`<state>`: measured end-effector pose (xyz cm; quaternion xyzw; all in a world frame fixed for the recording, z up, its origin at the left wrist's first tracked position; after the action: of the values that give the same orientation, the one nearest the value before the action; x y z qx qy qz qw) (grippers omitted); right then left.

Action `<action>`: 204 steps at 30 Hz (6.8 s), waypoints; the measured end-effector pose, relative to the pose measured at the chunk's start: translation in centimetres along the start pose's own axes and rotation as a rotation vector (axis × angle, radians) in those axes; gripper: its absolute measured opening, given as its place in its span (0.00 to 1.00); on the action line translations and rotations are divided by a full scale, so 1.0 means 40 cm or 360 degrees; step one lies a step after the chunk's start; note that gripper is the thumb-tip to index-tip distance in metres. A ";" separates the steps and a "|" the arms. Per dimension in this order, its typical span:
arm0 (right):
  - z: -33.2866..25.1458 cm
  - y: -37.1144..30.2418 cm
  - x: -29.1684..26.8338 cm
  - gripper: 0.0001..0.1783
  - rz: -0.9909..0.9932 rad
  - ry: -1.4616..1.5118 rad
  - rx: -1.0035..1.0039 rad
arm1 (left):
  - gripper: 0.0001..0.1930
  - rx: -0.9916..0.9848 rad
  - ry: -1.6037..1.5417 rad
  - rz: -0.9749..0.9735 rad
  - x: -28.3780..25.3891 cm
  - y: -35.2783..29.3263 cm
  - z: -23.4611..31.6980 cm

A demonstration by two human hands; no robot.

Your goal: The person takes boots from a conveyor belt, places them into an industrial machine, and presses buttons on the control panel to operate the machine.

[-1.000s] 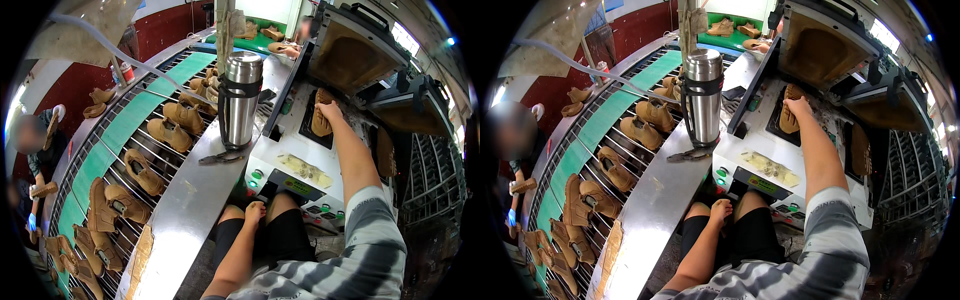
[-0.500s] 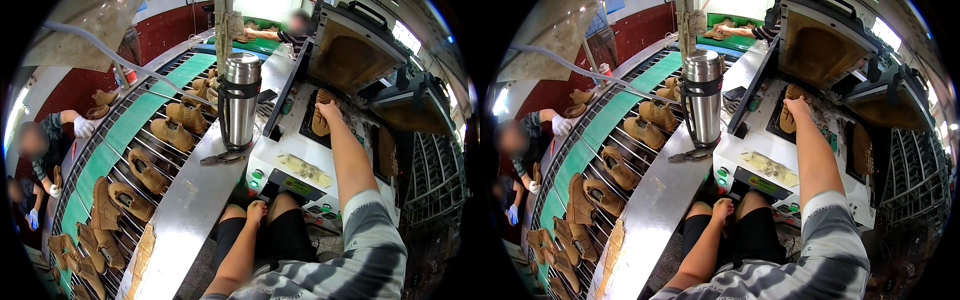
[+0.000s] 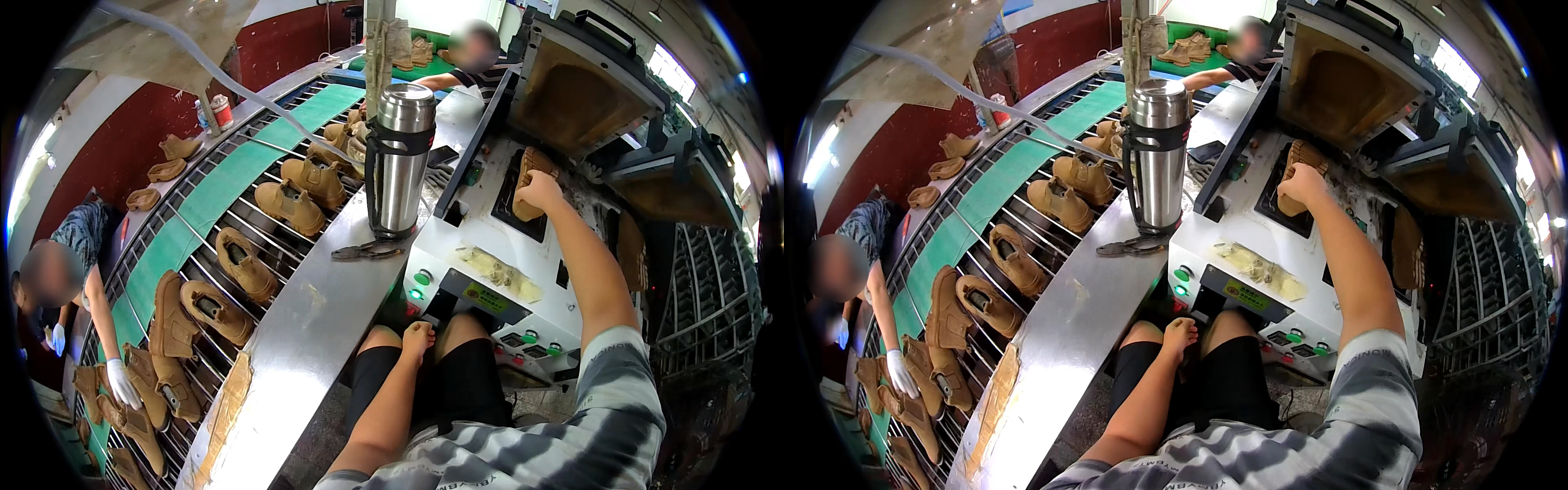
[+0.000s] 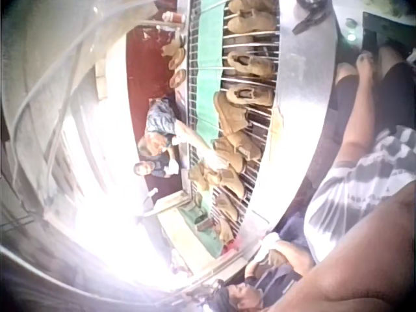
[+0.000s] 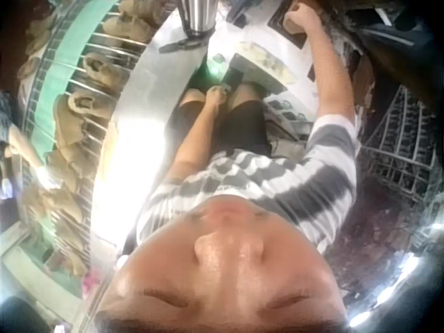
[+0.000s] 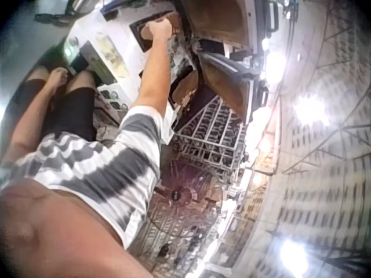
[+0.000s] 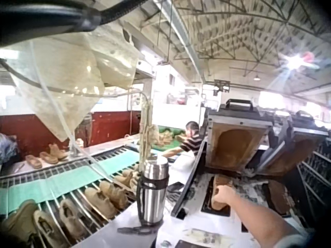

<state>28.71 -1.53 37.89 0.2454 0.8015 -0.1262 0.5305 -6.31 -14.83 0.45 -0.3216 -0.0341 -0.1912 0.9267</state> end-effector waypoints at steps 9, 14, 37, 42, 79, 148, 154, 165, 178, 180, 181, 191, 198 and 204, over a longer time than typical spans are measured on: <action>0.040 -0.035 0.029 0.36 0.0065 -0.0078 0.0098 | 0.08 -0.0031 -0.0057 -0.0021 -0.002 -0.018 -0.007; 0.044 -0.067 0.041 0.38 0.0097 -0.0056 -0.0088 | 0.10 0.0059 -0.0031 -0.0019 0.004 -0.015 0.007; 0.840 -0.582 -0.441 0.39 0.1286 0.0216 0.0588 | 0.23 0.0702 0.0104 0.0307 0.038 -0.100 0.275; 0.966 -0.344 -0.417 0.48 0.0546 0.0640 0.0816 | 0.13 0.0468 0.0901 -0.0007 -0.013 0.015 0.002; -0.630 -1.077 0.095 0.32 -0.1011 0.1519 -0.1508 | 0.45 0.1043 -0.1353 0.0080 -0.476 -0.777 0.279; -0.870 -0.954 0.886 0.07 -0.0795 0.0996 -0.1045 | 0.26 -0.0348 0.1260 0.2459 -2.159 -0.472 0.242; -0.850 -0.922 0.885 0.06 -0.0617 0.1007 -0.0977 | 0.21 -0.0100 0.1427 0.1733 -1.862 -0.405 0.749; -0.790 -0.943 0.927 0.23 -0.1212 0.1552 -0.0655 | 0.20 0.0537 0.0521 0.0989 -1.179 -0.653 0.958; -0.661 -1.143 0.331 0.61 -0.1682 0.3161 -0.1041 | 0.30 0.0516 0.0421 -0.0614 -0.349 -1.078 0.660; -0.537 -1.142 0.335 0.60 -0.1591 0.3169 -0.1009 | 0.30 0.0549 0.0400 -0.0832 -0.306 -1.070 0.571; -0.490 -1.139 0.323 0.58 -0.1622 0.3193 -0.0970 | 0.31 0.0551 0.0430 -0.0834 -0.299 -1.061 0.529; -0.161 -1.093 0.194 0.47 -0.1249 0.2840 -0.0580 | 0.09 0.1168 0.0954 0.0510 -0.129 -1.028 0.452; -0.117 -1.070 0.066 0.53 -0.1103 0.2649 -0.0570 | 0.12 0.1509 0.1612 0.0534 0.013 -1.055 0.472; -0.118 -1.092 0.026 0.50 -0.1126 0.2540 -0.0639 | 0.09 0.1247 0.1042 0.0129 0.018 -0.962 0.368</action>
<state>1.62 -36.10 36.34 -0.0987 0.9676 0.0686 -0.2219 -19.24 -33.80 34.65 0.1258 0.2013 -0.2188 0.9465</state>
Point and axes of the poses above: each hand's wrist, its own y-axis towards the middle knuckle, its own x-axis out of the palm, z = x × y, the point moved 10 cm from there along y, towards the middle knuckle, and after that the axes turned 13 degrees about y, right-handed, at the moved point
